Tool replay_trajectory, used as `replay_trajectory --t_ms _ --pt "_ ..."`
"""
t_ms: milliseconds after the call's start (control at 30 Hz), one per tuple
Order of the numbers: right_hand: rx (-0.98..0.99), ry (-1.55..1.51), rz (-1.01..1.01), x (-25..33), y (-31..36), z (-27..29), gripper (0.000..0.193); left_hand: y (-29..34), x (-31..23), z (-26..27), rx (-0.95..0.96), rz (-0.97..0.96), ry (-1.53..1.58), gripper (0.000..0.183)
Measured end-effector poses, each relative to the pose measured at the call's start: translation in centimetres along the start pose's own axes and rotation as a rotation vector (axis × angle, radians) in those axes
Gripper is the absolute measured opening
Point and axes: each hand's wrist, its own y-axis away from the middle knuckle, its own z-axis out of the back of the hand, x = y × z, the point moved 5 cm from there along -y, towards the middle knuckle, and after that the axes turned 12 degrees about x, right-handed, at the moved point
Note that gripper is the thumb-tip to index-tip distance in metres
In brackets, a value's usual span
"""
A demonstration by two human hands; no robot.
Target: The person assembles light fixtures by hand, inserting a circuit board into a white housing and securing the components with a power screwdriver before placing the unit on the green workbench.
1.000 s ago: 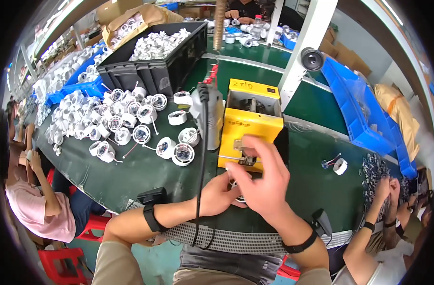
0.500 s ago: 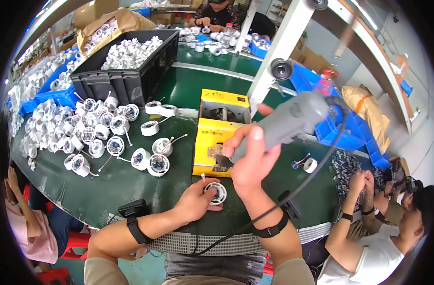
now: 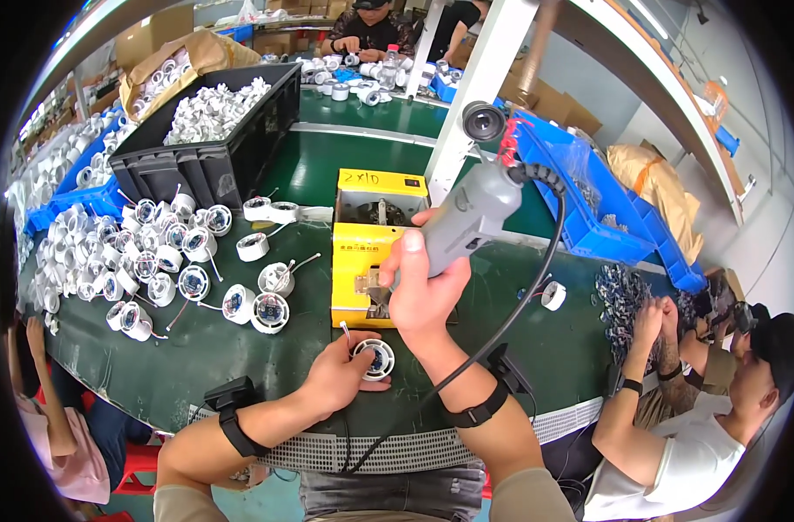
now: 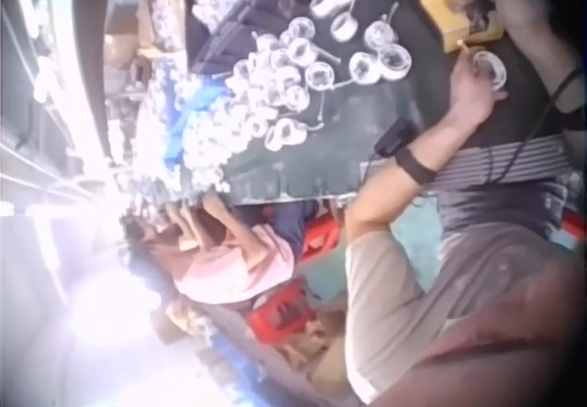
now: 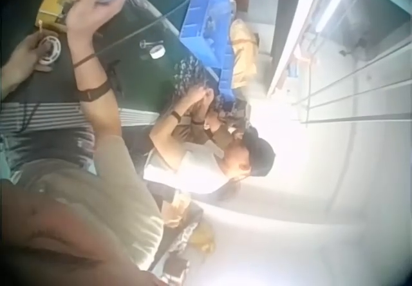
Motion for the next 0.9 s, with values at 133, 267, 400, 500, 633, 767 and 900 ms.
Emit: replay_trajectory --t_ms 133,267,400,500,633,767,900 --pt "0.081 -0.006 -0.05 0.4 0.5 -0.2 0.032 -0.1 -0.2 0.0 0.001 0.01 0.036 0.03" --pt "0.031 -0.128 -0.148 1.6 3.1 0.1 0.037 -0.1 -0.2 0.2 -0.015 0.0 0.048 0.03" --pt "0.064 -0.149 -0.197 1.6 5.0 0.3 0.038 0.0 -0.3 0.1 -0.005 0.013 0.056 0.025" --pt "0.088 -0.164 -0.204 1.6 5.3 0.1 0.039 0.0 -0.4 -0.2 -0.012 0.006 0.034 0.025" --pt "0.124 -0.152 -0.23 1.1 5.8 -0.3 0.04 0.3 -0.6 0.1 -0.019 -0.017 0.041 0.026" --pt "0.133 -0.161 -0.25 0.5 6.2 -0.3 0.04 0.3 -0.6 0.1 -0.015 -0.018 0.004 0.026" --pt "0.171 -0.189 -0.22 0.2 6.6 -0.1 0.042 0.6 -1.4 -0.5 -0.013 -0.015 -0.035 0.027"
